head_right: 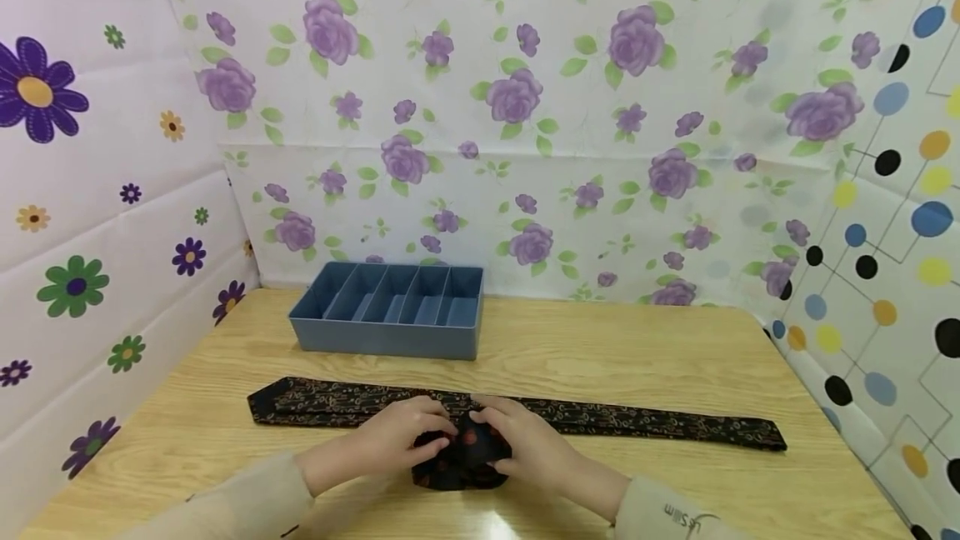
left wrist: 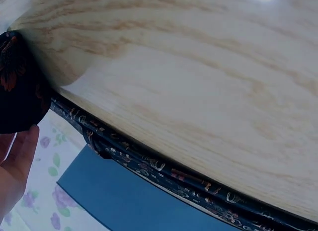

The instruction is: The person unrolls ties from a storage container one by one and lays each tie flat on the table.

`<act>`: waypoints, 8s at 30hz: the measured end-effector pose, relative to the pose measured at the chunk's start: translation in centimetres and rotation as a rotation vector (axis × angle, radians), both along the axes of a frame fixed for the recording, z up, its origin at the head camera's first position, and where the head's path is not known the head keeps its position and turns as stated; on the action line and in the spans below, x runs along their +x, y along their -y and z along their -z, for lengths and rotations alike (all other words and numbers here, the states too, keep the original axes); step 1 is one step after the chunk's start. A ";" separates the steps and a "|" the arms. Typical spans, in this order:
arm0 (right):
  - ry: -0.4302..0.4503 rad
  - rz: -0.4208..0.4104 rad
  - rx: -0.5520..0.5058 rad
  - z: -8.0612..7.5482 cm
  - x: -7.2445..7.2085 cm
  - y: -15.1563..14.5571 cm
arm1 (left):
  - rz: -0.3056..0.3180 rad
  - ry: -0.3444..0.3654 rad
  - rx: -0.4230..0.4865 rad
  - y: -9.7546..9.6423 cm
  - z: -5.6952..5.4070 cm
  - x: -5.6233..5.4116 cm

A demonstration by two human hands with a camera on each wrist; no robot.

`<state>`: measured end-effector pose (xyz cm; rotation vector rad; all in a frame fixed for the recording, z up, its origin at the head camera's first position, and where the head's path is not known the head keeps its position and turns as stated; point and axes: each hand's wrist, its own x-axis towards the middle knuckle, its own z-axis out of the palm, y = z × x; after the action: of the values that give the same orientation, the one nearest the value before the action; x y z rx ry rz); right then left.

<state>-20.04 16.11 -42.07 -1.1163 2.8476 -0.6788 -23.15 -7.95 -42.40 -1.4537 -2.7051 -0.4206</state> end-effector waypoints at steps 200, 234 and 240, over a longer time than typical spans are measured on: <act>-0.085 -0.158 0.371 -0.9 -1.4 -8.2 | 0.162 0.087 -0.458 -6.5 -0.1 0.0; -0.056 -0.129 0.414 -1.1 -1.1 -9.0 | 0.188 0.142 -0.398 -5.1 -0.2 -0.1; -0.050 -0.122 0.416 -1.0 -1.0 -9.0 | 0.189 0.141 -0.400 -4.8 -0.2 -0.2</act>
<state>-21.00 25.07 -41.06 -1.2268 2.7421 -0.0449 -23.31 -3.16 -42.17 -1.8503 -2.8942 0.0213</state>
